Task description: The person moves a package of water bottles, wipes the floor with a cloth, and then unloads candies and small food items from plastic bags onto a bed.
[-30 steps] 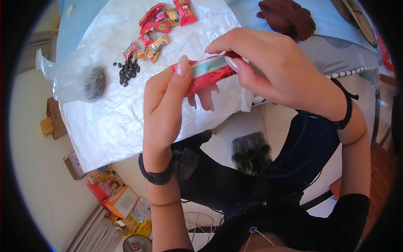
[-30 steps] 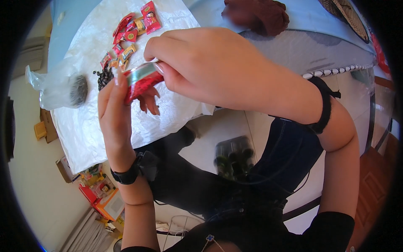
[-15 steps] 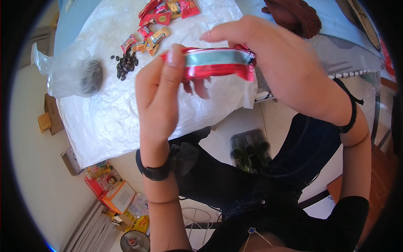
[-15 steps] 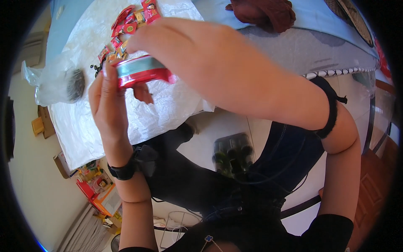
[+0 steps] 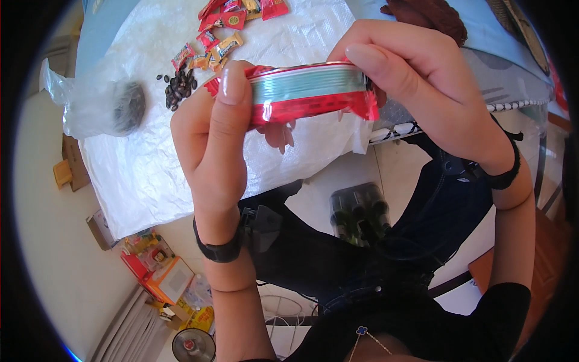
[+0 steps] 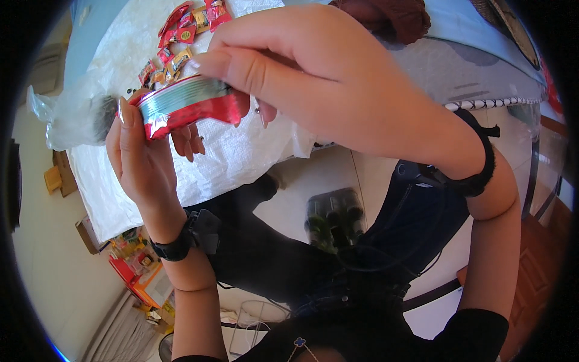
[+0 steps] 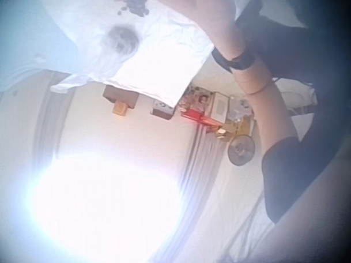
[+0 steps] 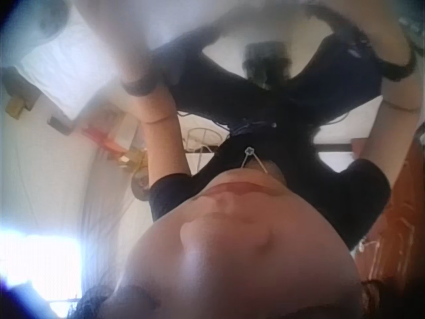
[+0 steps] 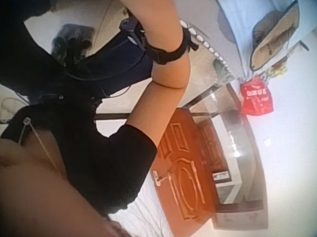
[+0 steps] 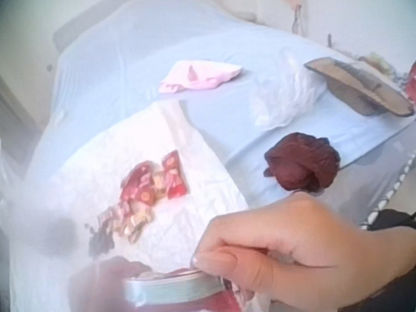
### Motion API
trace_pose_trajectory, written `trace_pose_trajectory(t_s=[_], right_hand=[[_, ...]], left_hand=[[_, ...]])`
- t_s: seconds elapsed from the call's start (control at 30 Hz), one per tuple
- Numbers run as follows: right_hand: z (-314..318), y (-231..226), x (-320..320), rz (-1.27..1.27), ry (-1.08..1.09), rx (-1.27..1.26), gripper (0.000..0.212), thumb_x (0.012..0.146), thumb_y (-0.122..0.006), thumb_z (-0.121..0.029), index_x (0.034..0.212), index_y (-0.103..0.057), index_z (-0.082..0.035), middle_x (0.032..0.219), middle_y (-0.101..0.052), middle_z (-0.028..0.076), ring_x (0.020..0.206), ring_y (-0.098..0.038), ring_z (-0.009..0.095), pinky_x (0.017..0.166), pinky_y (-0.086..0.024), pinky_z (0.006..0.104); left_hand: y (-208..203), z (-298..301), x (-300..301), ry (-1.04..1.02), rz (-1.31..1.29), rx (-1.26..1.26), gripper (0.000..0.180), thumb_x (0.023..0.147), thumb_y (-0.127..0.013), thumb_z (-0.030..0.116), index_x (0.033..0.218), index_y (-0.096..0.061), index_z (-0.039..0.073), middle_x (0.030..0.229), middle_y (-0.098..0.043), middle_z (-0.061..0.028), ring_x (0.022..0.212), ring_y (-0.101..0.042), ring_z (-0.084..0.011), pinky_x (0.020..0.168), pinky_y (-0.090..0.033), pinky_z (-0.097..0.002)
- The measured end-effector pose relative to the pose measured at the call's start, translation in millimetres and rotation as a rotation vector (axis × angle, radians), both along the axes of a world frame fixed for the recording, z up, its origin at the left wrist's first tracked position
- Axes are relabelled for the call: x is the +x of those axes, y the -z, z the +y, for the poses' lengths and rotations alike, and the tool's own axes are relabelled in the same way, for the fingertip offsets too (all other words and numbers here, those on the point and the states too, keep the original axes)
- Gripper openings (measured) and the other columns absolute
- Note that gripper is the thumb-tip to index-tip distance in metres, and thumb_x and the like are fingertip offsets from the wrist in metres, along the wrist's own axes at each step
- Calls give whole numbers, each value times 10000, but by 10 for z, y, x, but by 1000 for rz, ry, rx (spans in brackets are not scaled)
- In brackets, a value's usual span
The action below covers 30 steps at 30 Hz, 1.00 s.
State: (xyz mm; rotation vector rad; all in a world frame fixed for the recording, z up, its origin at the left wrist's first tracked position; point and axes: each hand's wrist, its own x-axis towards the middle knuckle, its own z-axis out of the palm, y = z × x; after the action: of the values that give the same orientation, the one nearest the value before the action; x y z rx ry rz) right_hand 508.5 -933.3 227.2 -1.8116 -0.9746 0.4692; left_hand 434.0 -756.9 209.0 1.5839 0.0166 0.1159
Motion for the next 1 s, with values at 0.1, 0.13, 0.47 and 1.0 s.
trace_pose_trajectory(t_s=[0.1, 0.13, 0.47, 1.0], right_hand=[[-91, 168, 41, 245, -55, 130, 317, 922, -328, -239, 903, -503, 24, 709, -509, 32, 577, -463, 47, 546, -389, 163], [-119, 168, 42, 245, -54, 129, 317, 922, -328, -239, 903, -503, 24, 709, -509, 32, 577, -463, 47, 546, -389, 163], [-100, 279, 15, 129, 44, 307, 282, 915, -357, -227, 839, -495, 7, 625, -490, 29, 516, -450, 56, 487, -371, 167], [-5, 194, -90, 632, 70, 111, 424, 882, -371, -405, 660, -451, -53, 524, -434, 10, 381, -389, 43, 354, -318, 158]], left_hand=[[13, 5, -3, 118, -11, -44, 395, 908, -352, 242, 725, -551, -47, 563, -533, -72, 468, -473, -99, 459, -370, -204], [28, 11, 1, 187, -13, -81, 395, 907, -356, 241, 719, -552, -46, 558, -526, -65, 467, -464, -94, 454, -363, -202], [27, -31, -1, 139, 61, -155, 543, 917, -249, 380, 802, -541, -62, 521, -495, -61, 432, -439, -104, 429, -339, -202], [-28, -154, 18, -173, -6, 38, 509, 872, -377, 434, 496, -318, 96, 410, -330, -5, 339, -303, -86, 319, -235, -190]])
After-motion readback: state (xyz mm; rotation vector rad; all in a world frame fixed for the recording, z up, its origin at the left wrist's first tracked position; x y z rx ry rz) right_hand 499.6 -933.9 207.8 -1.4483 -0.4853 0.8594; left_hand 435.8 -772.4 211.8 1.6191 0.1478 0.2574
